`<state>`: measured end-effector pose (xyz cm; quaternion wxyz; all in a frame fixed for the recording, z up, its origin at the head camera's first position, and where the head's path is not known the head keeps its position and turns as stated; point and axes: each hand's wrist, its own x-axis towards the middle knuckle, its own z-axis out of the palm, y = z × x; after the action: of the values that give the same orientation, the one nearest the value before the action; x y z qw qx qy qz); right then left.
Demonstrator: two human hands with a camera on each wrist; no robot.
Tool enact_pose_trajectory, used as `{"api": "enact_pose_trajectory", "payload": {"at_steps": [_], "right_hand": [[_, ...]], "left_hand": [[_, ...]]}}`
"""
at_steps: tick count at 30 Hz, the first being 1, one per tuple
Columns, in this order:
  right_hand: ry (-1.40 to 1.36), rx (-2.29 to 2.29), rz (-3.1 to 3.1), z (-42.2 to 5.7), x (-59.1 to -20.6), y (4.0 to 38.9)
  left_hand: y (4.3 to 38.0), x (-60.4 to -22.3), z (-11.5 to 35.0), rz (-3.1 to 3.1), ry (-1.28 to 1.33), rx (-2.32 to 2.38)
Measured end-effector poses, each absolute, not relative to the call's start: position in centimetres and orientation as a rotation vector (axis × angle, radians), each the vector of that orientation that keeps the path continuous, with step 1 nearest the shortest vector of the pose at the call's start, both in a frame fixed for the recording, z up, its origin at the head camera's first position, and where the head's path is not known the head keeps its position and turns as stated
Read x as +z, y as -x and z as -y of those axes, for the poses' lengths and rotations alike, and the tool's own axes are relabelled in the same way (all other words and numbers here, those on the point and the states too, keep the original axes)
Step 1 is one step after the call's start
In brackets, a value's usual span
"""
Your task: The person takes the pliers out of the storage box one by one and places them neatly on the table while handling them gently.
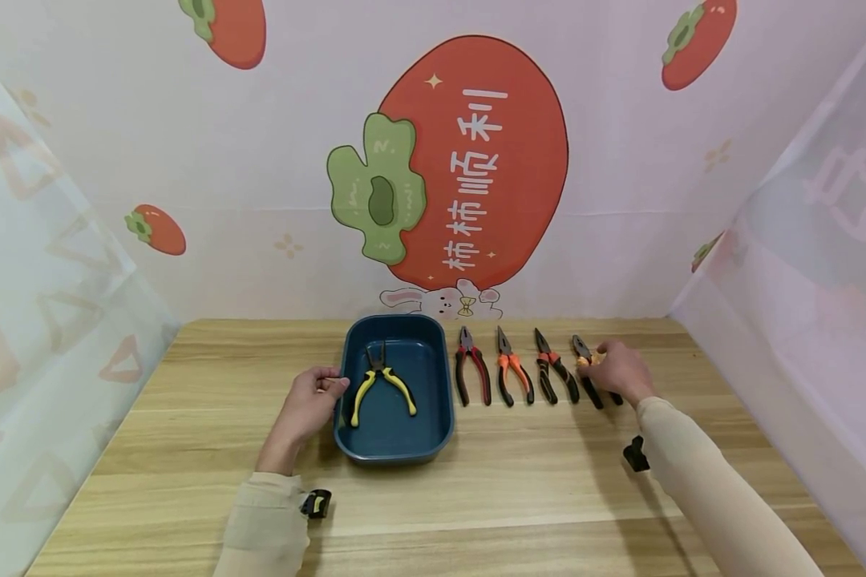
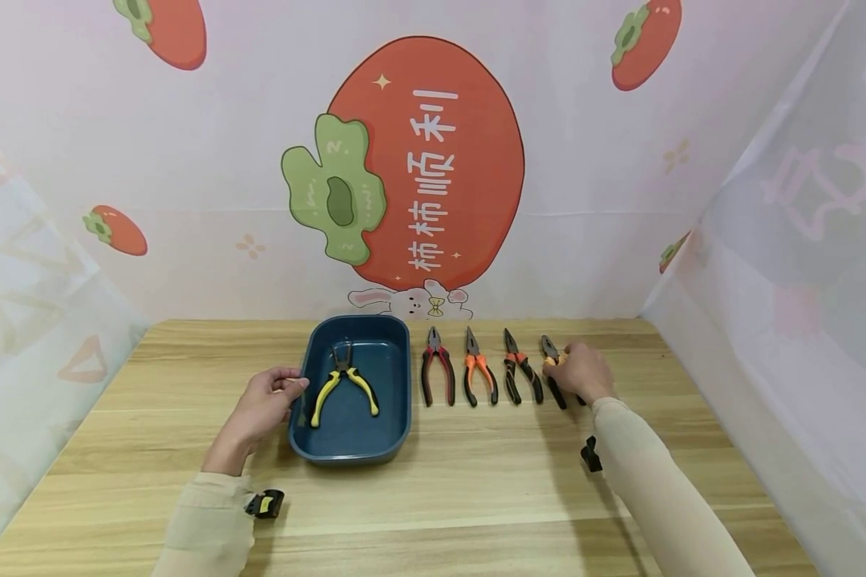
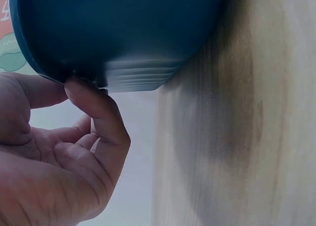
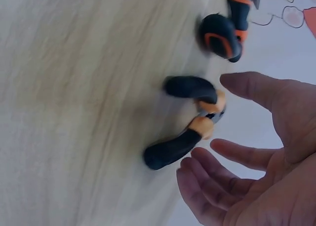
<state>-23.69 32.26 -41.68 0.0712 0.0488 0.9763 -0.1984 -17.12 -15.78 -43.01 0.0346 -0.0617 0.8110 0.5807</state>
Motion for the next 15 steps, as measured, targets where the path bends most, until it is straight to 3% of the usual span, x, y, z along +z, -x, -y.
{"api": "enact_pose_trajectory", "payload": {"at_steps": [15], "right_hand": [[0.104,-0.599,-3.056,-26.1,-37.9,22.7]], "left_hand": [[17.1,-42.8,15.8,-2.473,0.158,1.824]]}}
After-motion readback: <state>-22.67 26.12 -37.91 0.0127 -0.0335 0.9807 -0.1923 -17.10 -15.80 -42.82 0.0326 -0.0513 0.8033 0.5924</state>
